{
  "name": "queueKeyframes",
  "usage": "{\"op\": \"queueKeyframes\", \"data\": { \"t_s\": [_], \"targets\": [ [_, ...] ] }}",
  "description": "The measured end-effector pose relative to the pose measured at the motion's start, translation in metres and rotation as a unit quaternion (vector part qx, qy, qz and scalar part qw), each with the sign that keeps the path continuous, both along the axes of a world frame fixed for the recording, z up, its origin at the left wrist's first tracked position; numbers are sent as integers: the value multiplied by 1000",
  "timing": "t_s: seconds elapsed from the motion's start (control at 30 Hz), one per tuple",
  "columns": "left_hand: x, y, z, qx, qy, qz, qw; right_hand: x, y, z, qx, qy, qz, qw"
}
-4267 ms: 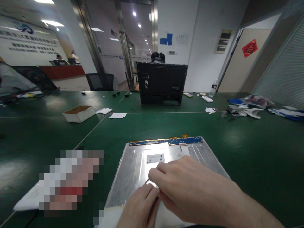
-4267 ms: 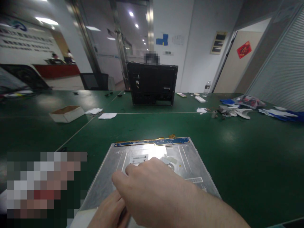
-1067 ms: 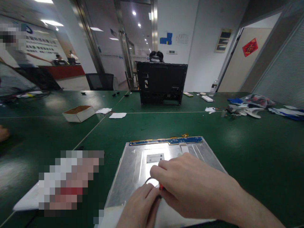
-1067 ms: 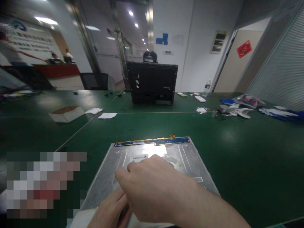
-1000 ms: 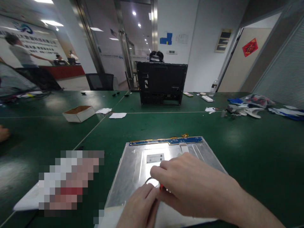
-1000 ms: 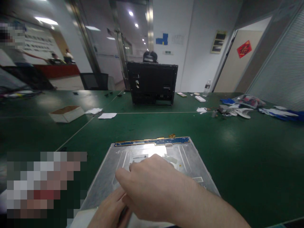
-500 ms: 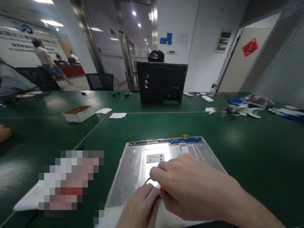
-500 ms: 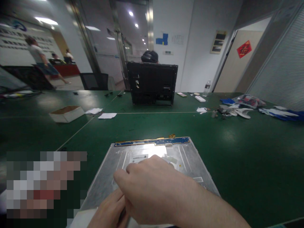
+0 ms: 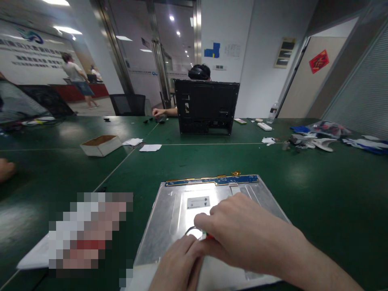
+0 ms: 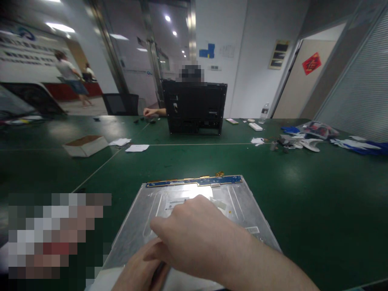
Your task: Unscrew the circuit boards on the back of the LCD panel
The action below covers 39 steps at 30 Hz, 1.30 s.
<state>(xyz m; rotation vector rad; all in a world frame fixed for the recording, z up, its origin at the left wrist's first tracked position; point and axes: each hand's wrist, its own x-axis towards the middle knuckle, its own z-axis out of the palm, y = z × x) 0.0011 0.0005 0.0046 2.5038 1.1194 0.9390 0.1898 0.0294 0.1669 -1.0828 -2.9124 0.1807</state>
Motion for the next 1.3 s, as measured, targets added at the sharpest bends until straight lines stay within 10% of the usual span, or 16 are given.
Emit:
{"op": "queueKeyframes", "data": {
  "t_s": [1.3],
  "targets": [
    [-1,-1,0,-6,31,-3,999,1,-4,-5,14,22,25,999]
  ]
}}
